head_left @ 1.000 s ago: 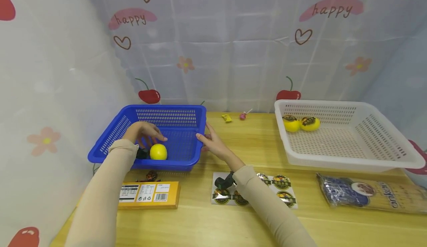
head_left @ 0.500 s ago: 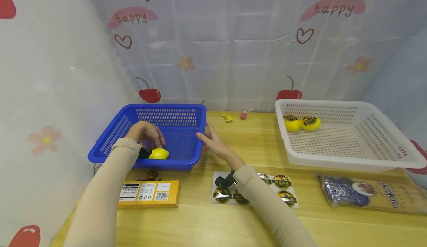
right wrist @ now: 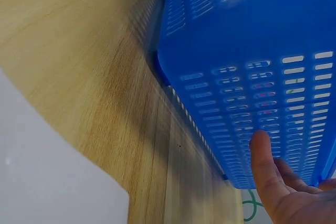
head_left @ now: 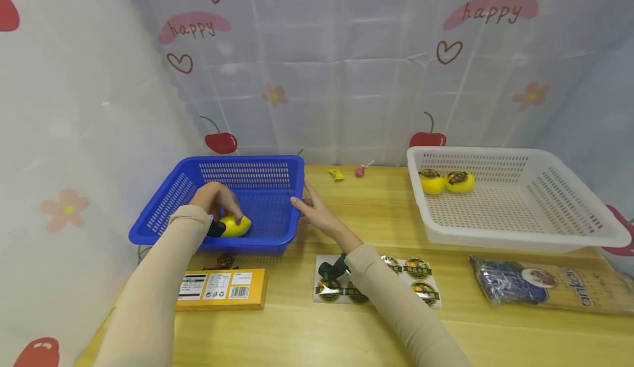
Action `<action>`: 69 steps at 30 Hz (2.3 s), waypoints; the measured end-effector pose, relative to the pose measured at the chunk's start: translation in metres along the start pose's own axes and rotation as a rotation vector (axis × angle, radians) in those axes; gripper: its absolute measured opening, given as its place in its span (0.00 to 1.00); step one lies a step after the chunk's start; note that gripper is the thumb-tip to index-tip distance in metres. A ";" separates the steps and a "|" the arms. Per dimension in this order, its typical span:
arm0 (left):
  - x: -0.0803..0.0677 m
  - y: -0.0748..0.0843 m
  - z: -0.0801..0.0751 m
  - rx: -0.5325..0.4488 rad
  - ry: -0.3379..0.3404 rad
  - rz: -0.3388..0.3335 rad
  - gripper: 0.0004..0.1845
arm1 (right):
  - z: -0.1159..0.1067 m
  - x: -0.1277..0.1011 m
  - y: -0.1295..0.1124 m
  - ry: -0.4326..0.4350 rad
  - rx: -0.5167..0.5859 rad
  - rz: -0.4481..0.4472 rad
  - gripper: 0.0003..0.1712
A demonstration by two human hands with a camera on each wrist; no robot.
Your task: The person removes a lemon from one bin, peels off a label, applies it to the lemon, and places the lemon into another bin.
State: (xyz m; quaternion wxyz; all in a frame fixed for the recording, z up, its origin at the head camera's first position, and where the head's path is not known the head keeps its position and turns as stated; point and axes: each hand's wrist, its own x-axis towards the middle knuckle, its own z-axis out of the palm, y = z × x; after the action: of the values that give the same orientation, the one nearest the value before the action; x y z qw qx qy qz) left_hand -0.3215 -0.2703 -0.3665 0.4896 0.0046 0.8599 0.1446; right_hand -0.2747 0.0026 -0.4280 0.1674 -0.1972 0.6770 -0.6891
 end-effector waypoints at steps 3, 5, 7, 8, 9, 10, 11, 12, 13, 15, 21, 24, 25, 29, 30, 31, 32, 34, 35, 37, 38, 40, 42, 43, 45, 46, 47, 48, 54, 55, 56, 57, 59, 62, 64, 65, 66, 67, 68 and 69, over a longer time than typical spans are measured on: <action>-0.001 -0.005 0.001 -0.075 0.042 0.028 0.40 | 0.001 0.000 0.000 -0.003 0.004 -0.002 0.42; -0.002 -0.008 -0.001 -0.117 0.063 0.066 0.41 | 0.001 0.000 0.000 -0.008 0.010 -0.001 0.42; -0.005 -0.010 -0.003 -0.157 0.098 0.125 0.39 | 0.000 0.001 0.000 -0.009 0.011 0.000 0.42; -0.006 -0.010 -0.004 -0.178 0.122 0.160 0.38 | 0.000 0.001 0.000 -0.007 0.008 -0.001 0.42; -0.009 -0.010 -0.006 -0.206 0.143 0.204 0.37 | 0.000 0.001 0.000 -0.006 0.009 -0.004 0.42; -0.011 -0.010 -0.007 -0.240 0.173 0.245 0.36 | 0.000 0.001 0.000 -0.001 0.008 -0.006 0.42; -0.013 -0.010 -0.008 -0.260 0.202 0.290 0.35 | 0.000 0.001 0.000 0.004 0.009 -0.010 0.41; -0.016 -0.009 -0.009 -0.287 0.241 0.334 0.35 | -0.001 0.000 0.000 0.012 0.009 -0.011 0.41; -0.018 -0.008 -0.009 -0.304 0.277 0.377 0.35 | -0.002 -0.001 0.000 0.019 0.006 -0.011 0.41; -0.023 -0.006 -0.008 -0.338 0.359 0.458 0.34 | -0.005 -0.003 0.000 0.039 0.009 -0.007 0.40; -0.036 0.011 0.007 -0.356 0.612 0.638 0.27 | -0.029 -0.024 -0.005 0.079 -0.088 -0.021 0.35; -0.040 0.024 0.020 -0.372 0.706 0.680 0.27 | -0.047 -0.040 -0.005 0.053 -0.202 -0.050 0.34; -0.041 0.029 0.025 -0.385 0.729 0.704 0.28 | -0.054 -0.047 -0.005 0.043 -0.251 -0.060 0.34; -0.041 0.055 0.044 -0.433 0.785 0.808 0.28 | -0.078 -0.074 -0.001 0.024 -0.462 -0.097 0.34; -0.041 0.063 0.049 -0.440 0.793 0.834 0.28 | -0.083 -0.081 0.000 0.025 -0.506 -0.101 0.34; -0.041 0.071 0.054 -0.441 0.796 0.860 0.28 | -0.088 -0.088 0.001 0.024 -0.545 -0.106 0.33; -0.040 0.079 0.059 -0.443 0.795 0.882 0.28 | -0.093 -0.095 0.002 0.024 -0.574 -0.103 0.33; -0.039 0.096 0.069 -0.444 0.793 0.924 0.29 | -0.102 -0.107 0.003 0.024 -0.617 -0.096 0.32; -0.038 0.104 0.074 -0.440 0.792 0.940 0.29 | -0.106 -0.113 0.003 0.026 -0.644 -0.091 0.32; -0.035 0.121 0.085 -0.433 0.784 0.959 0.30 | -0.113 -0.125 0.003 0.034 -0.701 -0.083 0.31; -0.033 0.129 0.091 -0.435 0.781 0.964 0.30 | -0.115 -0.130 0.002 0.037 -0.729 -0.077 0.31; -0.027 0.145 0.102 -0.424 0.783 0.969 0.31 | -0.121 -0.141 0.003 0.032 -0.789 -0.076 0.30; -0.019 0.160 0.113 -0.424 0.774 0.967 0.32 | -0.125 -0.150 0.004 0.021 -0.839 -0.080 0.30; -0.014 0.167 0.118 -0.425 0.767 0.964 0.32 | -0.126 -0.154 0.004 0.015 -0.861 -0.075 0.30; -0.003 0.180 0.126 -0.422 0.758 0.959 0.32 | -0.130 -0.162 0.006 -0.003 -0.872 -0.057 0.31; 0.003 0.185 0.129 -0.426 0.750 0.951 0.32 | -0.131 -0.166 0.006 -0.005 -0.873 -0.044 0.31; 0.010 0.191 0.132 -0.426 0.740 0.942 0.32 | -0.133 -0.168 0.007 -0.008 -0.876 -0.033 0.31; 0.017 0.196 0.135 -0.424 0.732 0.927 0.32 | -0.134 -0.171 0.007 -0.012 -0.873 -0.017 0.31; 0.055 0.214 0.144 -0.412 0.691 0.834 0.32 | -0.139 -0.180 0.004 -0.055 -0.859 0.021 0.30; 0.059 0.216 0.145 -0.413 0.684 0.830 0.32 | -0.140 -0.180 0.004 -0.062 -0.862 0.024 0.29; 0.063 0.218 0.145 -0.413 0.676 0.832 0.33 | -0.140 -0.180 0.005 -0.066 -0.865 0.026 0.28; 0.065 0.219 0.146 -0.408 0.670 0.830 0.33 | -0.141 -0.181 0.005 -0.072 -0.875 0.023 0.27; 0.071 0.222 0.147 -0.393 0.660 0.828 0.33 | -0.141 -0.180 0.007 -0.077 -0.878 0.029 0.25; 0.077 0.223 0.148 -0.374 0.647 0.814 0.34 | -0.140 -0.179 0.010 -0.078 -0.856 0.046 0.20; 0.080 0.223 0.149 -0.361 0.640 0.809 0.34 | -0.140 -0.178 0.012 -0.073 -0.837 0.064 0.17; 0.081 0.223 0.150 -0.359 0.637 0.808 0.34 | -0.139 -0.178 0.012 -0.068 -0.835 0.069 0.16; 0.081 0.223 0.150 -0.357 0.636 0.807 0.35 | -0.139 -0.177 0.013 -0.062 -0.835 0.073 0.15; 0.081 0.223 0.150 -0.355 0.638 0.809 0.36 | -0.139 -0.176 0.013 -0.061 -0.837 0.074 0.14; 0.082 0.224 0.151 -0.352 0.640 0.812 0.36 | -0.139 -0.176 0.013 -0.058 -0.838 0.080 0.14; 0.082 0.224 0.151 -0.356 0.637 0.814 0.37 | -0.138 -0.176 0.013 -0.057 -0.841 0.084 0.14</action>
State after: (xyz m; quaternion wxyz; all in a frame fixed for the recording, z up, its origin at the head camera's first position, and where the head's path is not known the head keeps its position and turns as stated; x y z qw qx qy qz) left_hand -0.2667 -0.0071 -0.4506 0.1024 0.2100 0.8566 0.4600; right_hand -0.1920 0.2098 -0.4495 0.1188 -0.2396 0.9017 -0.3398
